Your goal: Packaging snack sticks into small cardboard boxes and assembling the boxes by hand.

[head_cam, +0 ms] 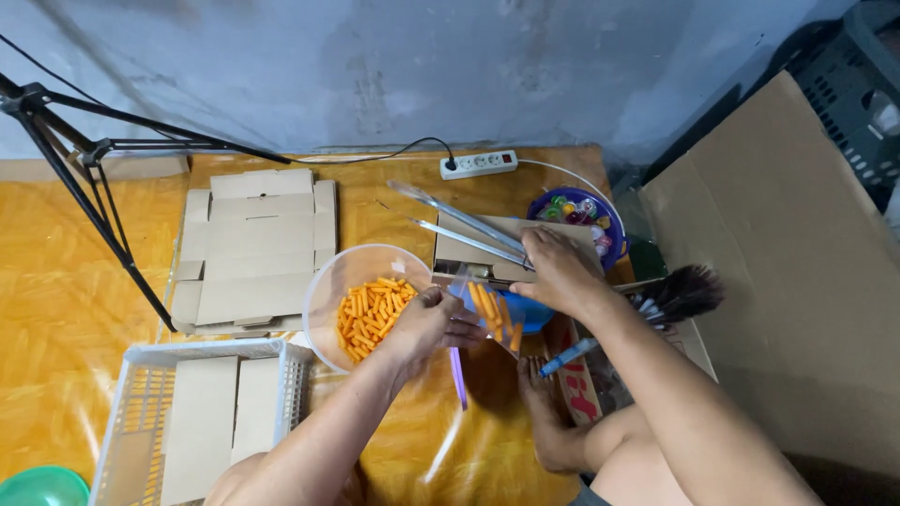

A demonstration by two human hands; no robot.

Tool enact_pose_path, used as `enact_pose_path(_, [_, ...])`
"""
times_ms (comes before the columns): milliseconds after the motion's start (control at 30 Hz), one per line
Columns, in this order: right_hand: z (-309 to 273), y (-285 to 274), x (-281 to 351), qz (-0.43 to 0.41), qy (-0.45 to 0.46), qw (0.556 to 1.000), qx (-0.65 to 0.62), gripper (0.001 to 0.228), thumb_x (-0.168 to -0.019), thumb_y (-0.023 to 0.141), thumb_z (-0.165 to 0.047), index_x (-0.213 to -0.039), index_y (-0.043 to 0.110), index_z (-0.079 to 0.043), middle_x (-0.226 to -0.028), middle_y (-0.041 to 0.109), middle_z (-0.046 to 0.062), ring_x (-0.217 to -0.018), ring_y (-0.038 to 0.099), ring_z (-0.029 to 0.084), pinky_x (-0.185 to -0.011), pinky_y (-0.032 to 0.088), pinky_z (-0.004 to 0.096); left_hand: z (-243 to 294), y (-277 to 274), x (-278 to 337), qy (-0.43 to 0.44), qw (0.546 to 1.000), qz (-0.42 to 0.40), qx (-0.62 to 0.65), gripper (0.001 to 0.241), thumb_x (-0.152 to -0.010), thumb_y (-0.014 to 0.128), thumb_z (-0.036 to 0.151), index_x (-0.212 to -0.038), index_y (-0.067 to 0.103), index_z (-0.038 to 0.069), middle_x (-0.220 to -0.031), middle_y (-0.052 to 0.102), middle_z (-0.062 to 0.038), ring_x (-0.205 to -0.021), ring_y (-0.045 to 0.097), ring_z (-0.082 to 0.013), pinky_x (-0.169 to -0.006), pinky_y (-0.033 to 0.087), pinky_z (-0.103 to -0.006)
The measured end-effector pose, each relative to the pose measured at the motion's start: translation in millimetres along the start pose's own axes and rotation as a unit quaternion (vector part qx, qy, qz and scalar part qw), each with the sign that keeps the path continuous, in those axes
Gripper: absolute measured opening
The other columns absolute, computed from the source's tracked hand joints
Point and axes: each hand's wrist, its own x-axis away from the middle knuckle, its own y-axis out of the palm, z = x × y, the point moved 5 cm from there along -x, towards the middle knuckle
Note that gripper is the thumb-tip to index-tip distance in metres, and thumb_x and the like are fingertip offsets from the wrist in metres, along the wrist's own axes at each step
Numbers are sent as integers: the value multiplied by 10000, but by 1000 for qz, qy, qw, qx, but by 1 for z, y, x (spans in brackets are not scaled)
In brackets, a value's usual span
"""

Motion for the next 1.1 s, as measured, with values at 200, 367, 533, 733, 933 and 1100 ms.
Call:
enact_pose_path(200, [5,4,-1,41,28,998,45,388,-914,681,-442,-1028,559,-92,-929,646,129,-935,710,334,-822,557,449,-5,4,-2,-2,1000,-18,14,239,-938,567,106,-1065,479,-77,-954,661,-370,-799,750,-469,-715,656,-534])
enact_pose_path(367, [16,-3,-11,78,46,996,-11,353,-943,651,-405,-1021,561,-73,-870,644,158,-864,705,367,-744,555,473,2,7,-6,22,999,-15,43,215,-939,572,100,-1039,484,-68,-963,681,-362,-804,756,-453,-729,660,-543])
enact_pose_path(533, [20,-8,-12,88,77,992,-55,394,-948,667,-426,-1017,572,-50,-843,657,220,-838,710,432,-714,557,518,9,9,-16,67,997,-8,45,136,-969,563,82,-1016,535,-43,-1026,711,-317,-858,770,-433,-759,672,-522])
enact_pose_path(733, [18,-13,-15,77,94,991,-52,422,-908,697,-460,-1030,588,-72,-858,701,214,-849,728,425,-701,562,522,-6,-5,-59,111,993,9,47,158,-1004,511,59,-1101,527,-65,-1114,689,-340,-887,761,-443,-708,667,-499])
enact_pose_path(933, [17,-14,-14,50,118,989,-69,421,-906,692,-455,-1071,592,-80,-868,713,211,-860,733,418,-699,575,524,1,4,-71,127,990,30,52,277,-1063,495,115,-1215,511,-116,-1137,691,-329,-901,755,-449,-721,663,-530])
enact_pose_path(1100, [17,-14,-12,39,125,988,-85,405,-913,701,-433,-1063,594,-72,-868,715,208,-856,737,408,-688,578,508,18,27,-34,146,931,130,-309,422,-1002,556,293,-1321,565,17,-1039,749,-246,-1016,737,-420,-791,630,-557])
